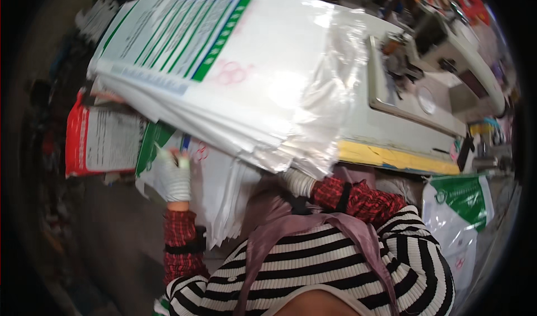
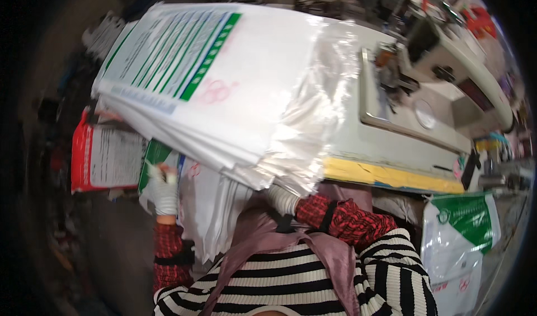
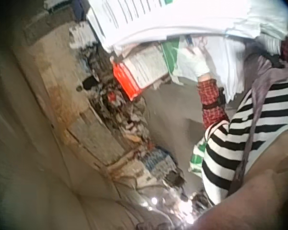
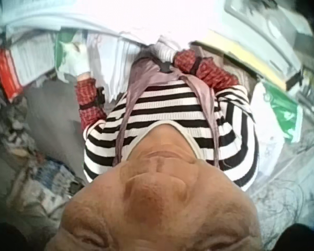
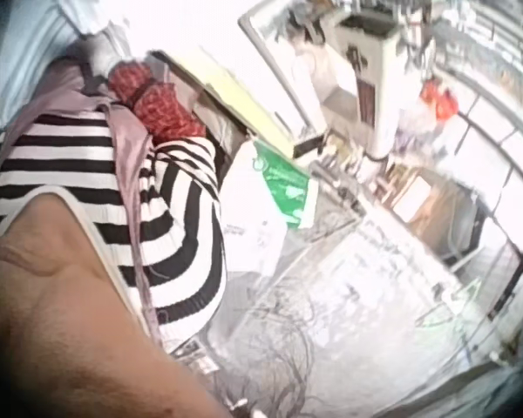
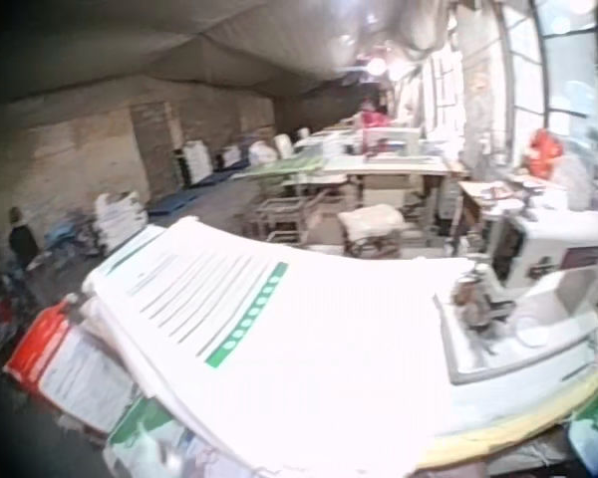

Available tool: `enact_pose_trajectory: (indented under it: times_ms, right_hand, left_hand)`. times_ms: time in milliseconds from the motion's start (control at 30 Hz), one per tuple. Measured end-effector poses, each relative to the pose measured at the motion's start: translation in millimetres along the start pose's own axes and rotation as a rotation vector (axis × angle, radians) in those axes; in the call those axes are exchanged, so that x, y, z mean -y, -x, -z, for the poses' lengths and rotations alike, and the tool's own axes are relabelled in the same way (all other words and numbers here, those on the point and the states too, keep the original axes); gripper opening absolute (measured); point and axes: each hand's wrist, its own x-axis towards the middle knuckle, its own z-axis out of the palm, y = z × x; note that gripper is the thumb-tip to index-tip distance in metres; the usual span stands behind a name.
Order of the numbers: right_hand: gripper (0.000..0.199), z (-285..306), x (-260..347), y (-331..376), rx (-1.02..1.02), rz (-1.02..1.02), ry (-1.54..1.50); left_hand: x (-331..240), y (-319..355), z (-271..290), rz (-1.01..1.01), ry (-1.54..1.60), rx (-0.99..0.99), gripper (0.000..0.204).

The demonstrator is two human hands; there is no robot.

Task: The person picks up a white bag, inserts a clear plastic liner into it by hand, and places the lined bag onto a stack. They then repeat the process with another bag, aligning the top edges before feeding them through a sewing machine.

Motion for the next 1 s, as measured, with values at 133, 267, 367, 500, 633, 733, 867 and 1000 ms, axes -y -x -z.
enact_pose_trajectory:
  times_ms: [133,267,367,500,633,733,867,1000]
  right_hand:
    - [0.024,40,179,12,0.403,0.324,0.460]
    - [0.031,93,223,39,0.523,0.117,0.474]
    - [0.025,137,267,37,0.472,-0.007,0.383]
    - [0.014,189,261,24,-0.206,-0.087,-0.351]
    - [0.021,203,258,-19,-0.362,-0.086,-0.476]
    - [0.034,199,255,-53,-0.610,0.181,0.068]
    - [0.035,191,273,-67,-0.499,0.123,0.251]
    - [0.033,195,260,-82,-0.397,0.010,0.457]
  left_hand:
    - [-180,-29,-54,-0.496,0.273,0.049,0.023]
    - [-278,-16,-145,-0.945,-0.023,0.095,0.033]
    - [-259,-31,-209,-0.834,-0.274,0.168,0.032]
    - [-245,-35,-223,-0.704,-0.072,0.348,0.020]
    - [-232,-45,-221,-0.393,0.406,0.452,0.007]
    - [-235,-41,-221,-0.349,0.444,0.464,0.008]
    - [-229,-42,-219,-0.250,0.637,0.473,0.009]
    - [-229,-44,-219,-0.228,0.574,0.379,0.015]
